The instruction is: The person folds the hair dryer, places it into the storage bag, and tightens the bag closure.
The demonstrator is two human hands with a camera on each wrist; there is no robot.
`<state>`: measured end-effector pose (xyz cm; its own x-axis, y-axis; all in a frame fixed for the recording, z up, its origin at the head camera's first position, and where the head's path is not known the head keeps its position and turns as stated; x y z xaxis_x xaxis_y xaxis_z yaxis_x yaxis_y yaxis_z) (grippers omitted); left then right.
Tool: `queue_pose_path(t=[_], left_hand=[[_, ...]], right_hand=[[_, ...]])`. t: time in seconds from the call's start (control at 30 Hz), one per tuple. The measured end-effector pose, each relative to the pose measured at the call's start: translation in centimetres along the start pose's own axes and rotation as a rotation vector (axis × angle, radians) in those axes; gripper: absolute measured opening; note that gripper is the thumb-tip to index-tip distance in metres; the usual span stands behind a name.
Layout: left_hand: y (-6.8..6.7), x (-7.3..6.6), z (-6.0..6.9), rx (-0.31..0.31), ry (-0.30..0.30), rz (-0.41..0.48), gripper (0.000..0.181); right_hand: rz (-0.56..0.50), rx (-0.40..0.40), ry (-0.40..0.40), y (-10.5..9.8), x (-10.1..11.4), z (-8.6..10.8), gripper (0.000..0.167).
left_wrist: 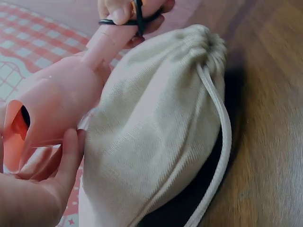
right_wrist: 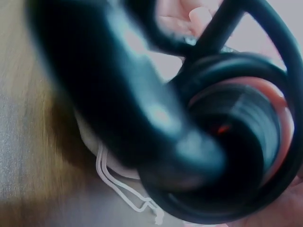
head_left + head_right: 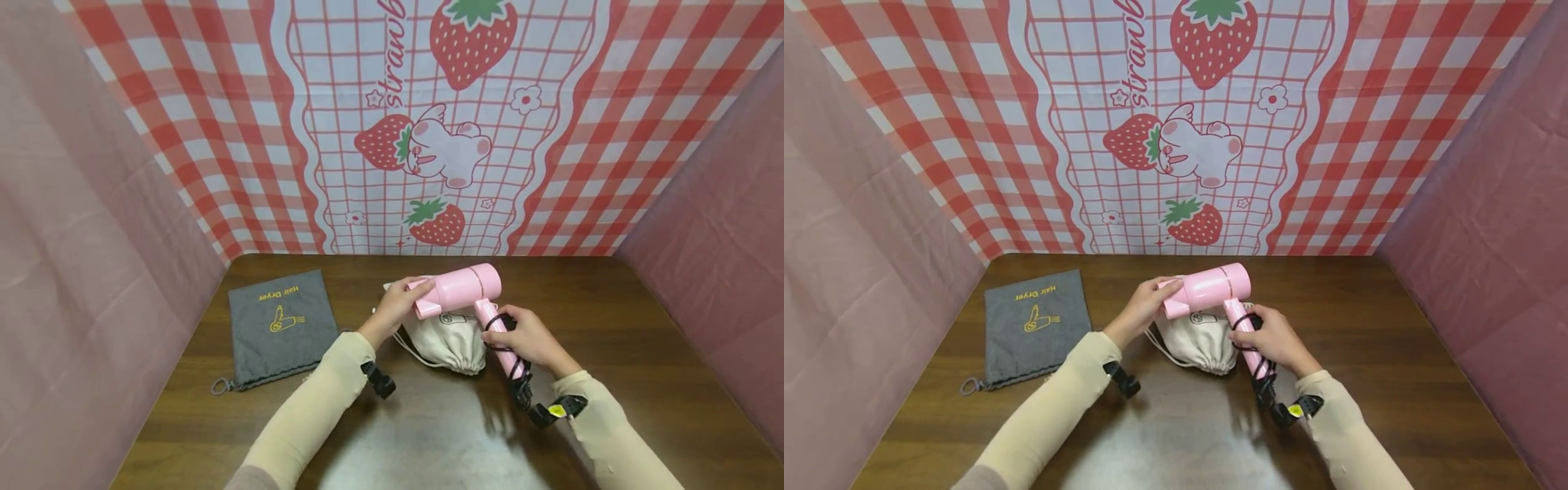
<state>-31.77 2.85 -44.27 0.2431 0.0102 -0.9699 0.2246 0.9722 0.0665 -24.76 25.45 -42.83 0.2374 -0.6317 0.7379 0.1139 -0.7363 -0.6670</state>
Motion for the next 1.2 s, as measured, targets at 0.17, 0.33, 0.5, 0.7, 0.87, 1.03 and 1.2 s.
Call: queue_pose_path(t=[0.17,0.33,0.5,0.7,0.87,1.03,1.2], left_hand=[[0.3,0.4,0.0,0.077,-0.067,0.154,0.042],[0.4,0.4,0.3,0.105,-0.069,0.191,0.041],[0.2,0.6,0.4,0.067,-0.097,0.211,0.039],[-0.3,0.6,0.6,-0.001,-0.114,0.223,0.041],[-0.7,0.8,0.6,-0.023,-0.125,0.253,0.041],[-0.7,0.8,0.8,-0.026,-0.129,0.280,0.042],[-0.8,0.7,0.8,-0.028,-0.107,0.303,0.041]], right_hand=[[-0.001,0.001,-0.015,0.1,0.3,0.0,0.044],[-0.025,0.034,-0.007,0.4,0.2,-0.1,0.042],[-0.063,0.047,0.030,0.7,-0.1,-0.2,0.047],[-0.179,0.002,0.119,0.4,-0.6,0.0,0.066],[-0.381,0.041,0.225,0.8,-1.1,0.3,0.069],[-0.573,0.116,0.302,1.3,-1.4,0.7,0.051],[-0.662,0.177,0.312,1.7,-1.4,1.1,0.034]])
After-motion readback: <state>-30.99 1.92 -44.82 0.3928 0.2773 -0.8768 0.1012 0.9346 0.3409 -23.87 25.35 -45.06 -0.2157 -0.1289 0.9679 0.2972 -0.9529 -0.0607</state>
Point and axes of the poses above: each hand's wrist, its own z-axis away from the middle knuckle, its own y-axis out of the palm, x = y × z, the point moved 6 cm from there along -z, towards the middle knuckle, and after that the axes turned 9 degrees about -y, right-handed, at the moved point
